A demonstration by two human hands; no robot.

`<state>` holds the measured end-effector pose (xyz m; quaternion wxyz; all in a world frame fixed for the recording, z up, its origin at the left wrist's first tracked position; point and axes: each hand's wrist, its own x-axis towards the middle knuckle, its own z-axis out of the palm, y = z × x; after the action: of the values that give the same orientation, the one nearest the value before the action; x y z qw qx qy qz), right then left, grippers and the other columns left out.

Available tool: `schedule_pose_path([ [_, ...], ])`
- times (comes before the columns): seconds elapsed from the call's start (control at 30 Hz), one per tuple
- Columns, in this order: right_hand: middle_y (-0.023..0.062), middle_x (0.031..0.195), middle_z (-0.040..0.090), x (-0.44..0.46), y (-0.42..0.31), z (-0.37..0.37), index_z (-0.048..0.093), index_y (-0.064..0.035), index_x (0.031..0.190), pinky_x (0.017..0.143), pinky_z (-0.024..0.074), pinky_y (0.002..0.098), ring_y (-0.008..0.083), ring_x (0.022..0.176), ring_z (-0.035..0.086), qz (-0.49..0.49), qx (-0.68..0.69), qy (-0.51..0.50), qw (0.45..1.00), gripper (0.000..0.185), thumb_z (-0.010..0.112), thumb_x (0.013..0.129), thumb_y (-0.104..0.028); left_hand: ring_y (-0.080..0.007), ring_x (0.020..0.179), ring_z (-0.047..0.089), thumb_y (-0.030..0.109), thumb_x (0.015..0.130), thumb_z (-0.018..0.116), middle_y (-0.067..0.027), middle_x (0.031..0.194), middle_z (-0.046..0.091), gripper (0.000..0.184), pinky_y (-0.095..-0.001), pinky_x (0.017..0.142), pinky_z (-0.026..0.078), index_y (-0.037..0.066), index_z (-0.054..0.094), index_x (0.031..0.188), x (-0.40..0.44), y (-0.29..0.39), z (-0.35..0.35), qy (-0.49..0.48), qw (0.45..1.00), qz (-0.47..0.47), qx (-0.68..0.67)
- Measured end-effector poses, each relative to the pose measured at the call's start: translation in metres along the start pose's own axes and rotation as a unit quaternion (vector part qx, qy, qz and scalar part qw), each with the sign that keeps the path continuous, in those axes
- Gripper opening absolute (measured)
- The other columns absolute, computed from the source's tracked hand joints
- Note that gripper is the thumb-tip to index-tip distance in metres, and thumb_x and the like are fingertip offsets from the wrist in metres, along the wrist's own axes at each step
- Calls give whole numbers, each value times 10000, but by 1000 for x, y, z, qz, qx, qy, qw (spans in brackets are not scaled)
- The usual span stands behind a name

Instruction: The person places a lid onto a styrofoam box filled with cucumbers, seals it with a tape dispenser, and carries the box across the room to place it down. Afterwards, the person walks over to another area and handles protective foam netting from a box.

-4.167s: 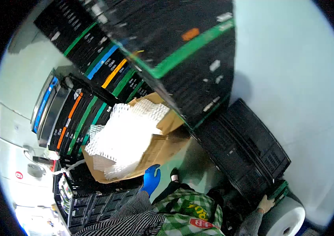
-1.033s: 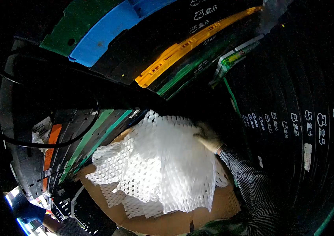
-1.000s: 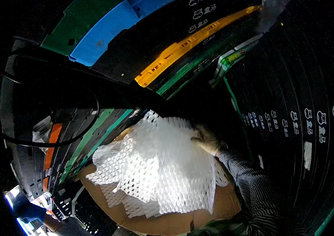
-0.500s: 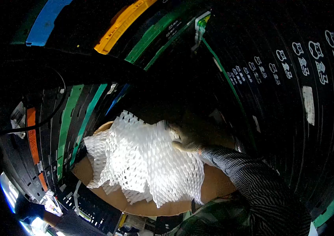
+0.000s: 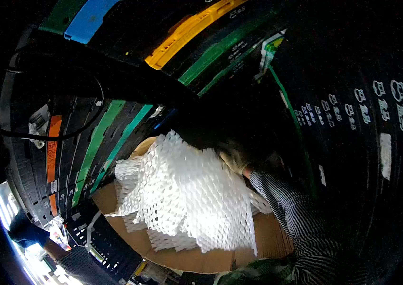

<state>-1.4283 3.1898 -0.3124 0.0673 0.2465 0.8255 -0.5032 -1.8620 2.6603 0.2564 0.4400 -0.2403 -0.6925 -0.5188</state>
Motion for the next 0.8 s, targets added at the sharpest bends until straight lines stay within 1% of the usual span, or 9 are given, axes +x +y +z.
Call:
schedule_pose_path([
  [0.1, 158, 1474, 368, 9, 2, 16, 480, -135, 1384, 1124, 270, 402, 316, 1331, 370, 12, -56, 21, 998, 510, 471, 960, -417, -244, 882, 578, 333, 910, 514, -122, 892, 586, 308, -487, 936, 439, 48, 610, 841, 0, 4, 1, -34, 933, 137, 332],
  [0.2, 142, 1495, 344, 4, -37, -2, 453, -147, 1404, 1139, 244, 417, 326, 1350, 340, 27, -68, -27, 997, 543, 443, 957, -454, -261, 900, 567, 331, 905, 506, -147, 900, 568, 313, -519, 968, 418, 41, 593, 827, 17, -5, -4, -81, 624, 306, 715],
  [0.23, 137, 1501, 337, 2, -40, -3, 439, -152, 1413, 1147, 227, 426, 327, 1363, 321, 2, -62, -50, 997, 564, 437, 949, -473, -266, 907, 564, 331, 903, 503, -156, 903, 562, 315, -529, 979, 411, 39, 587, 823, 17, -7, 3, -96, 578, 310, 749],
  [0.3, 132, 1507, 330, 1, -37, 8, 420, -152, 1424, 1154, 214, 430, 324, 1379, 300, -45, -31, -87, 995, 585, 437, 944, -486, -261, 985, 586, 297, 927, 467, -169, 1039, 599, 347, -485, 958, 446, -18, 596, 998, 1, -5, 13, -67, 811, 279, 511],
  [0.4, 133, 1506, 334, 17, 2, 82, 408, -136, 1431, 1148, 229, 415, 316, 1386, 294, -105, 44, -146, 983, 583, 457, 955, -470, -246, 981, 610, 334, 957, 451, -142, 1064, 627, 407, -413, 898, 492, -27, 594, 1079, -21, 7, 45, -53, 948, 189, 251],
  [0.47, 133, 1505, 337, 13, 14, 120, 399, -126, 1435, 1144, 239, 405, 311, 1390, 291, -139, 98, -203, 964, 583, 470, 962, -459, -240, 966, 619, 350, 968, 449, -127, 1059, 633, 415, -388, 869, 512, -17, 591, 1100, -33, 17, 59, -45, 978, 126, 160],
  [0.57, 140, 1496, 347, -6, -96, 23, 400, -124, 1434, 1143, 246, 402, 306, 1381, 308, 27, 11, -190, 981, 548, 452, 979, -425, -239, 957, 626, 335, 970, 447, -120, 1073, 635, 398, -386, 849, 528, 1, 586, 1135, -34, 24, 71, -1, 985, 102, 141],
  [0.6, 111, 1517, 318, 8, -74, 23, 380, -168, 1448, 1151, 237, 402, 299, 1387, 298, -35, 18, -180, 983, 660, 407, 936, -583, -238, 954, 628, 330, 971, 447, -118, 1077, 635, 393, -385, 843, 533, 7, 584, 1147, -37, 24, 76, 11, 986, 94, 137],
  [0.8, 131, 1397, 485, 69, -29, -6, 487, -120, 1368, 1096, 321, 382, 291, 1282, 448, -82, 67, -56, 993, 511, 454, 963, -431, -236, 936, 641, 301, 975, 443, -105, 1104, 638, 377, -381, 804, 565, 43, 575, 1216, -57, 48, 87, 67, 983, 68, 158],
])
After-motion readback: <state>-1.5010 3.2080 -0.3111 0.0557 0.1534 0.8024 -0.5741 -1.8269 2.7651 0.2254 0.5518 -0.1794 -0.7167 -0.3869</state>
